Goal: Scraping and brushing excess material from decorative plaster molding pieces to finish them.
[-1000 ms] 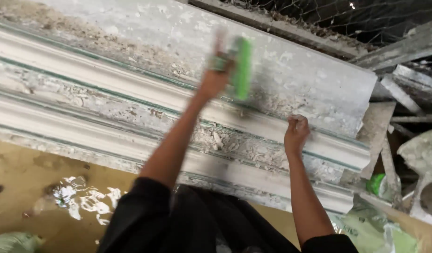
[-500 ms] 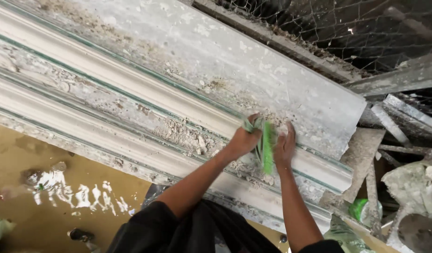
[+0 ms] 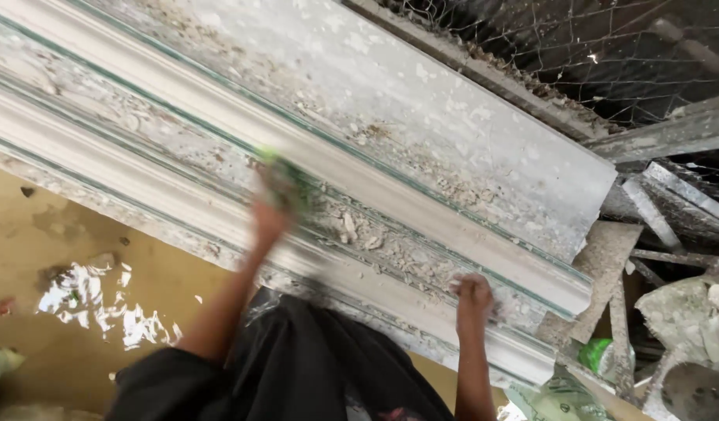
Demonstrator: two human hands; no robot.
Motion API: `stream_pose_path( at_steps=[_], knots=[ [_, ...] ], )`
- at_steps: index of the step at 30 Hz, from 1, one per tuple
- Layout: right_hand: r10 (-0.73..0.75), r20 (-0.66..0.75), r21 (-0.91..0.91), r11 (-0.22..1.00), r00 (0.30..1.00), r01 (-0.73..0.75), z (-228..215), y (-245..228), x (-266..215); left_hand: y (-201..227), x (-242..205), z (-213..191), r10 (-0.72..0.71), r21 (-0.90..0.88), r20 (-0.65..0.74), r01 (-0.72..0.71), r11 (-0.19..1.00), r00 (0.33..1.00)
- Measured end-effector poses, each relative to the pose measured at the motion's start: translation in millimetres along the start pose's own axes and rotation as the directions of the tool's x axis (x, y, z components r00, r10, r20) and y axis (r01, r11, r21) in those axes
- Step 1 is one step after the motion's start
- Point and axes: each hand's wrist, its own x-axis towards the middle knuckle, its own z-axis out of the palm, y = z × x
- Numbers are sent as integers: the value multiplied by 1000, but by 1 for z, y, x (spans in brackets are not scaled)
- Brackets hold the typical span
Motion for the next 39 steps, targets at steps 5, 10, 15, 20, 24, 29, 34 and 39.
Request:
stream_pose_path(
  at_steps=[5, 10, 15, 20, 24, 29, 34, 39],
  knots=[
    [80, 379, -286, 958, 922, 34, 52, -30, -11, 141, 26, -132, 113, -732, 678, 681, 9, 727],
    [95, 305, -392, 920, 948, 34, 22, -51, -38, 7, 52, -87, 9, -851, 504, 499, -162, 864],
    [100, 145, -282, 958, 984, -56, -4, -30, -92, -106, 43, -53, -396, -835, 434, 526, 161, 809],
    [139, 71, -755, 654, 988, -38, 36, -28, -145, 76, -62, -50, -26, -716, 656, 633, 293, 754],
    [187, 179, -216, 965, 966, -147, 53, -32, -172, 54, -27, -73, 197, -690, 697, 719, -79, 690],
    [134, 55, -349, 931, 990, -106, 17, -17, -216, -191, 57, -25, 11, -850, 527, 527, -4, 850],
    [309, 120, -234, 932, 943, -276, -2, 33, -235, -172, 24, -67, 9, -906, 370, 359, 223, 929],
    [381, 259, -205, 920, 888, -335, 45, 38, -235, 7, -54, -120, 56, -875, 203, 155, 458, 978]
  ],
)
